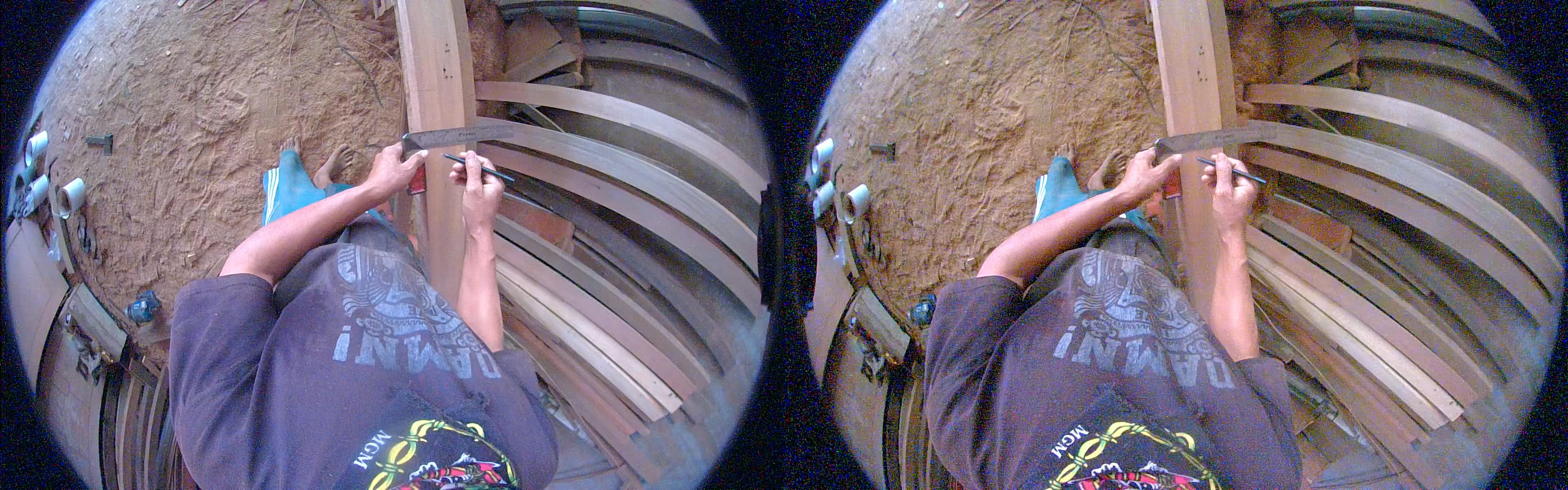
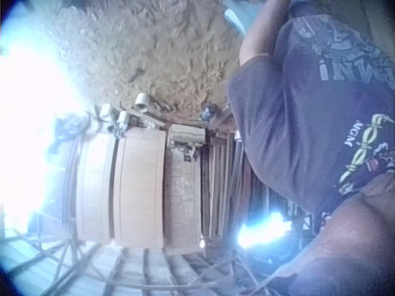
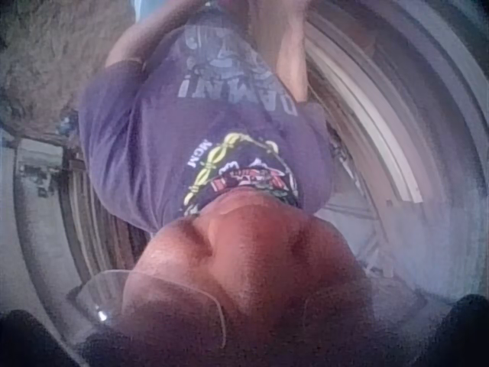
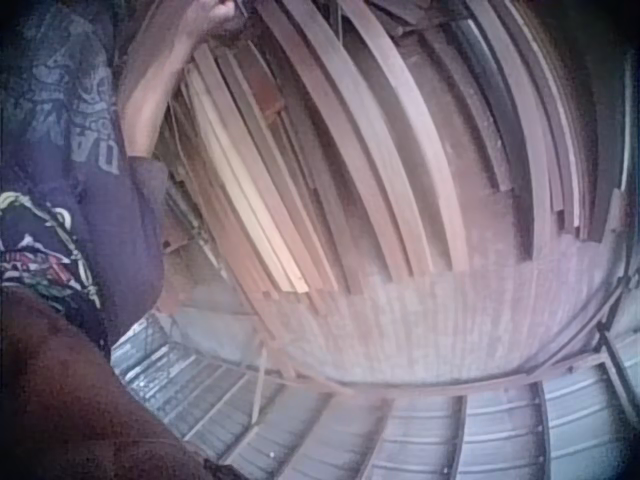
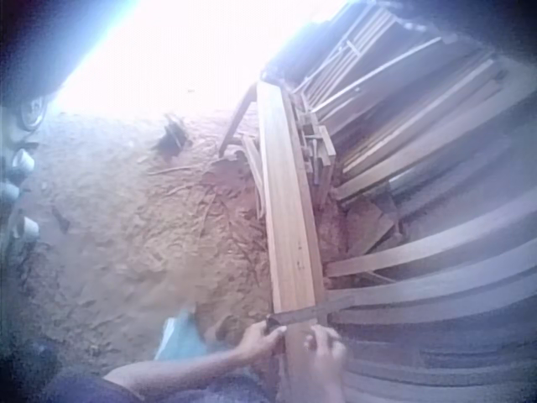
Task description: The person sands a long wooden plank with a sanding block, then uses a try square and pencil to mark measurement lines on the plank's surface. The person repositions the plank and continues marking additional lines.
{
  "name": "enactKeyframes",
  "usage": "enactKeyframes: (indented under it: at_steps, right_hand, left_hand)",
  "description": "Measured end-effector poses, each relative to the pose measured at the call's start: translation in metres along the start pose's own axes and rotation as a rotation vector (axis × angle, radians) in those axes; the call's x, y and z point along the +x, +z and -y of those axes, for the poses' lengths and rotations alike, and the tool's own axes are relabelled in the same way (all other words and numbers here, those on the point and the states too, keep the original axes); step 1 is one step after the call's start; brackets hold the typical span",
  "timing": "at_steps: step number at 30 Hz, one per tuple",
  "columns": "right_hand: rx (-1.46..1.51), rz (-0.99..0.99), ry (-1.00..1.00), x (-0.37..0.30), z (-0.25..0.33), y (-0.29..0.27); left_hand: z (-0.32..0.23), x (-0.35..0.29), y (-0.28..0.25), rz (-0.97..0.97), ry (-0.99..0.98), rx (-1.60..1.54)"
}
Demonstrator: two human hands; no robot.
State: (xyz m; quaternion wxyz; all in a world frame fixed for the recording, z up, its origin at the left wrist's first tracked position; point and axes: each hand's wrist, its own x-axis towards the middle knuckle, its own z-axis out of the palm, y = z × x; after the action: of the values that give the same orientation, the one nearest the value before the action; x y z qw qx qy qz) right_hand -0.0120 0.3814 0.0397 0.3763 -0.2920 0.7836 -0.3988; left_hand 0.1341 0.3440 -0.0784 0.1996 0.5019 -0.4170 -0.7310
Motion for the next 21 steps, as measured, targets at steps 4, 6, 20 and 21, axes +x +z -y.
enactKeyframes:
  at_steps: [4,6,20,21]
  right_hand:
    - [-0.097,0.088,0.023,0.027,0.007,0.016]
    - [-0.042,0.170,-0.024,0.045,0.005,0.027]
    - [-0.984,0.214,-0.850,0.040,0.016,0.062]
    - [-0.961,0.288,-0.824,0.033,0.015,0.069]
  left_hand:
    - [-0.001,0.001,-0.001,-0.001,-0.007,-0.017]
    - [-0.002,0.000,-0.002,-0.006,-0.004,0.001]
    - [-0.002,-0.003,-0.004,0.035,-0.039,0.124]
    - [-0.002,-0.003,-0.006,0.074,0.015,0.250]
